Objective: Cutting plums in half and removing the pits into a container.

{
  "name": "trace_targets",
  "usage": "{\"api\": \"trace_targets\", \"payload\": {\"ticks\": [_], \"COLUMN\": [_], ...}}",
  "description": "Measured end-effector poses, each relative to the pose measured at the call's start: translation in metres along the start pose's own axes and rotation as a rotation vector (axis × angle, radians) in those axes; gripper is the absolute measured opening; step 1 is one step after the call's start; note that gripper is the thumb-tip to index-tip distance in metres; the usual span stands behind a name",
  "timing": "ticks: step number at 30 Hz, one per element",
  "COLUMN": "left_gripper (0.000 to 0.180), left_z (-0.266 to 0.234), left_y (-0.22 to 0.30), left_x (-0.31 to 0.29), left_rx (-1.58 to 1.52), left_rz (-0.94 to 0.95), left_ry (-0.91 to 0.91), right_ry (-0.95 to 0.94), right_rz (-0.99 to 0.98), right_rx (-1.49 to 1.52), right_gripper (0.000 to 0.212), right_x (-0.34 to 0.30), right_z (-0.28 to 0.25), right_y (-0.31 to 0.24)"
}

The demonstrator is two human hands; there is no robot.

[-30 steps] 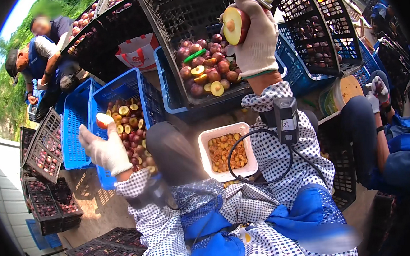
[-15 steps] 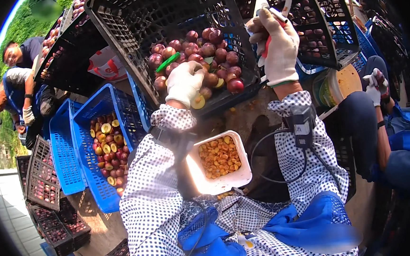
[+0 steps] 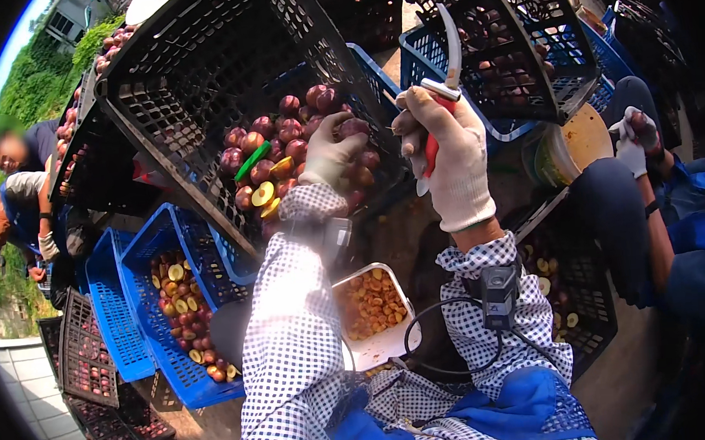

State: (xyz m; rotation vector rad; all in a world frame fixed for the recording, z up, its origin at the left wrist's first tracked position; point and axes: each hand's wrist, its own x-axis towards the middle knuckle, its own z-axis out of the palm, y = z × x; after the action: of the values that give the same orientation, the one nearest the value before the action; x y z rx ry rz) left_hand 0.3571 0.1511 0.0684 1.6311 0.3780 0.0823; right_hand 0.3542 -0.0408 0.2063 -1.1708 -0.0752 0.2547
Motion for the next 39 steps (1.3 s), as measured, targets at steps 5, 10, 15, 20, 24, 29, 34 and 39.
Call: {"api": "trace_targets", "payload": {"ticks": [5, 10, 15, 20, 24, 29, 34, 39], "left_gripper": [0.055, 0.054, 0.066, 0.074, 0.071, 0.067, 0.058, 0.054], "left_z": [-0.045, -0.051, -0.044, -0.013, -0.007, -0.005, -0.014, -0.007], "left_y": [0.063, 0.071, 0.055, 0.064, 0.064, 0.067, 0.051, 0.055], "left_x": [-0.108, -0.214, -0.284, -0.321, -0.339, -0.348, -0.35, -0.333], "left_rx": [-0.746, -1.032, -1.096, -0.996, -0.931, -0.924, -0.763, -0.77], "left_rz": [0.089, 0.077, -0.035, -0.098, -0.162, -0.123, -0.19, -0.151], "left_ry": [-0.205, -0.149, -0.126, 0.194, 0.26, 0.262, 0.239, 0.263], "right_ry": [-0.183, -0.37, -0.525, -0.558, -0.562, -0.531, -0.596, -0.451], "right_rz": [-0.079, -0.165, -0.268, -0.452, -0.527, -0.515, -0.525, -0.516], "right_rx": [0.008, -0.062, -0.421, -0.657, -0.764, -0.82, -0.94, -0.861], "right_gripper": [0.025, 0.045, 0.035, 0.015, 0.018, 0.019, 0.022, 0.021], "right_x": [0.001, -0.088, -0.174, -0.217, -0.229, -0.234, -0.232, -0.236], "right_z": [0.001, 0.012, 0.01, 0.015, 0.016, 0.015, -0.003, -0.003], "right_y": [0.013, -0.004, 0.034, 0.042, 0.039, 0.041, 0.063, 0.082]}}
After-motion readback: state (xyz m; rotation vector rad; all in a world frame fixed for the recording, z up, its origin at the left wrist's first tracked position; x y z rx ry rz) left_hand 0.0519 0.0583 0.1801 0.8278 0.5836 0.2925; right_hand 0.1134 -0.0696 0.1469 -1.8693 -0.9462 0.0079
